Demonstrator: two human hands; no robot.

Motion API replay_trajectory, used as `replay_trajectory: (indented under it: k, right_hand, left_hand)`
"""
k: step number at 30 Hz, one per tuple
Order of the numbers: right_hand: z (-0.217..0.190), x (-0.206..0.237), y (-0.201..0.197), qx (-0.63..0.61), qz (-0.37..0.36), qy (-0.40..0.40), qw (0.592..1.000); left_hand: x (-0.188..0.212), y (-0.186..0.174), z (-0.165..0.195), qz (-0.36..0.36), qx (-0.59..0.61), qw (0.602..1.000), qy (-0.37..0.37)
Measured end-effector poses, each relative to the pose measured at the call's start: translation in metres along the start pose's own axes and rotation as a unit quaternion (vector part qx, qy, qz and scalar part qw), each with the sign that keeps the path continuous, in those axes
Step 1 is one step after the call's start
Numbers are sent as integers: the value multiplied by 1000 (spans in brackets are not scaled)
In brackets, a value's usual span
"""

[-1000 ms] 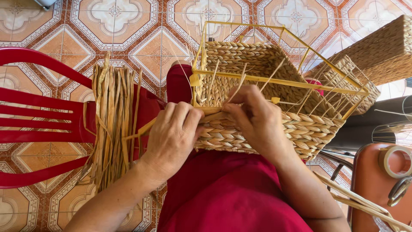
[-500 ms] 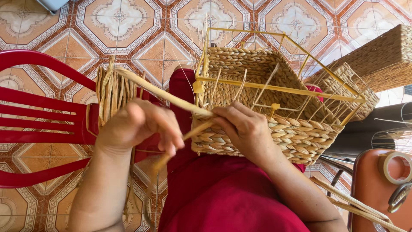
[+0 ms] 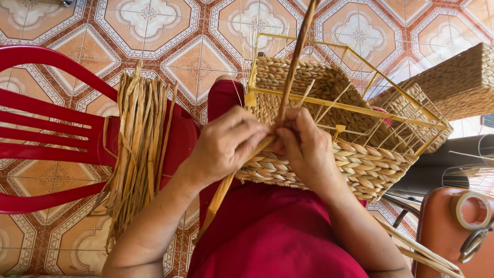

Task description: The person weaves dried palm leaves into a rectangular basket frame, threading the leaves through vertical supports to build up the sides. The person repeatedly pulls the leaves tight and adjusts the weave pattern.

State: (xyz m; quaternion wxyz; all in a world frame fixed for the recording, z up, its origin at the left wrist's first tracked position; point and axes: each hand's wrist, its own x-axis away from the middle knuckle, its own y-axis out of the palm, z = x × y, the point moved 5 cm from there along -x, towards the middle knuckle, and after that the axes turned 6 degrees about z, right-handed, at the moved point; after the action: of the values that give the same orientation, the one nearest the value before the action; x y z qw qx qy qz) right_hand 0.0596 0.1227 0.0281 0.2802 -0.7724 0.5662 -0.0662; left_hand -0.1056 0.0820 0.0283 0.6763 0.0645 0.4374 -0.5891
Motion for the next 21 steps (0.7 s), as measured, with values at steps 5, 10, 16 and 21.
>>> replay_trajectory:
  k: [5,10,16,21]
  right_hand:
    - [-16,-1,10,97,36,-111,988]
    - [-16,1,15,190,-24,-128,973]
    - [-19,1,13,69,49,-157,984]
    - [-5,-2,15,69,33,-69,995]
  left_hand:
    - [13,-9,29,26,-81,989,119]
    - [18,-16,13,23,-186,982,-4]
    - [49,-32,-38,-171,-185,935,-247]
    - [40,-52,-17,-78,-274,942,-178]
